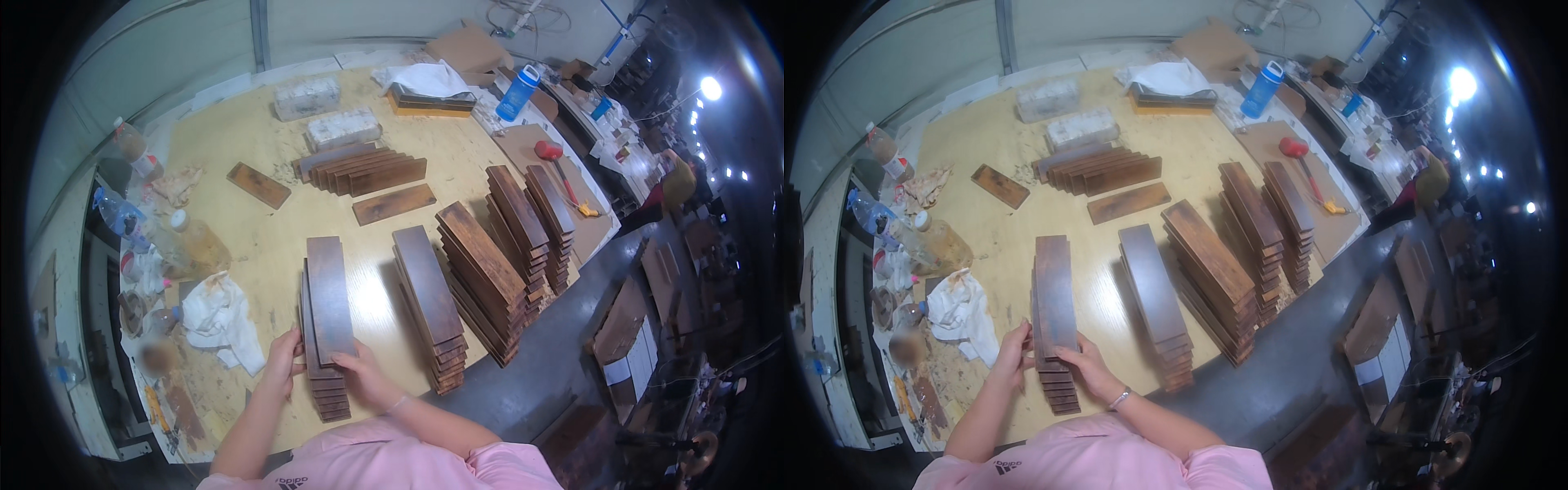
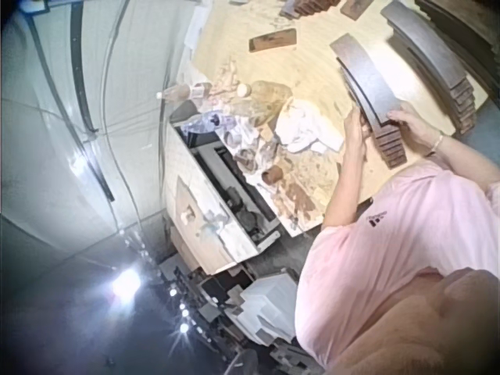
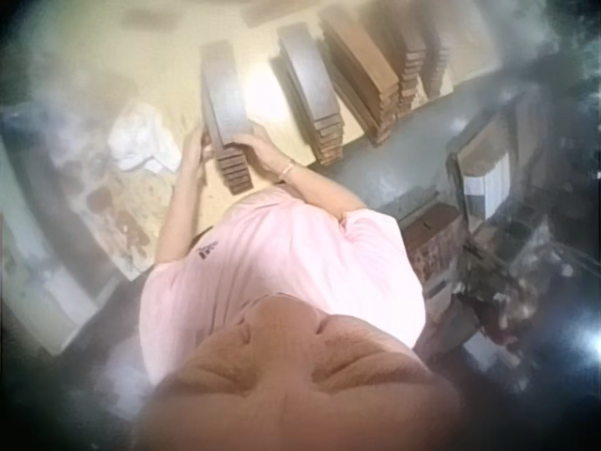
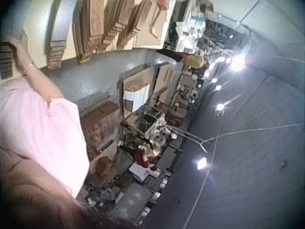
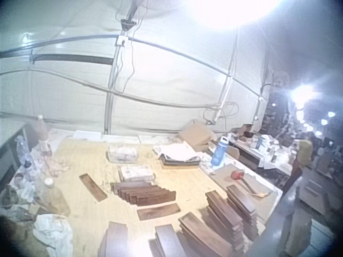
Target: The person sands the surfaces and edges of several wooden slats by hand using a sanding block, wipes them with a white cloth, and then organizes the slats into a single long stack on a workbench.
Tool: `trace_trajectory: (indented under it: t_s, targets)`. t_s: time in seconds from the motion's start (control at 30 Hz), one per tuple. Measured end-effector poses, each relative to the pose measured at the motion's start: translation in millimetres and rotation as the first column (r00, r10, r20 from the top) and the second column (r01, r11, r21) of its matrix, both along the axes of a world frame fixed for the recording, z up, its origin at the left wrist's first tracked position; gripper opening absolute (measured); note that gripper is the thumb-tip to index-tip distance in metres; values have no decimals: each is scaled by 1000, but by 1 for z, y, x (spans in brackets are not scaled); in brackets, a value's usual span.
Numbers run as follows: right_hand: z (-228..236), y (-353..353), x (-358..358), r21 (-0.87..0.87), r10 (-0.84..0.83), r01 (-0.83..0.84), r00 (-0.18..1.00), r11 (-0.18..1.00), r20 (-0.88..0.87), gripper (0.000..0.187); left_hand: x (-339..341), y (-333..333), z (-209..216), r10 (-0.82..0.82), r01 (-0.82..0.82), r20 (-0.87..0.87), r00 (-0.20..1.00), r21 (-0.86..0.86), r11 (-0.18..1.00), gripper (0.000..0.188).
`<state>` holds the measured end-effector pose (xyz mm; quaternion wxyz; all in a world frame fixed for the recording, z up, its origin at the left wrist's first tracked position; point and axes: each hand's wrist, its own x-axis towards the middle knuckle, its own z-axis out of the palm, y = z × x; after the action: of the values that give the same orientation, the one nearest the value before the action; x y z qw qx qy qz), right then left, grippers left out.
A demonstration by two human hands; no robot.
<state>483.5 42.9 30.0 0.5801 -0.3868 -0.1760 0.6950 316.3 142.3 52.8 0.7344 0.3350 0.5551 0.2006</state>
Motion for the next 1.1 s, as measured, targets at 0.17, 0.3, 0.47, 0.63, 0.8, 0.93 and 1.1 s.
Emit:
trace_trajectory:
  t_s: [0.17, 0.3, 0.47, 0.63, 0.8, 0.93, 1.1]
  targets:
    - [-38, -19, 12, -96, -8, -15, 971, 995, -238, 50, 2, 6, 19, -222, 284, -263, 939, 230, 931, 45]
    - [-32, -26, 3, -126, -61, 9, 908, 992, -415, 51, -1, -2, -15, -130, 417, -495, 859, 531, 738, 75]
    - [-55, 7, -5, -114, -29, -38, 847, 993, -531, 49, 9, 35, -11, -128, 199, -189, 974, 424, 884, 87]
    - [-63, 48, 9, -142, 37, -78, 961, 987, -273, 32, 28, 82, 5, -126, 536, -581, 804, 617, 576, 89]
    - [-56, 46, 9, -376, 244, -183, 962, 909, 124, 35, 54, 105, 7, -115, 720, -735, 668, 600, 348, 91]
    - [-37, 49, 6, -373, 361, -189, 803, 908, 474, 31, 75, 117, -1, -194, 759, -738, 647, 598, 257, 94]
    - [59, 57, 35, -12, 4, -333, -26, 943, 1000, 49, 76, 141, -15, -292, 673, -606, 740, 655, 344, 77]
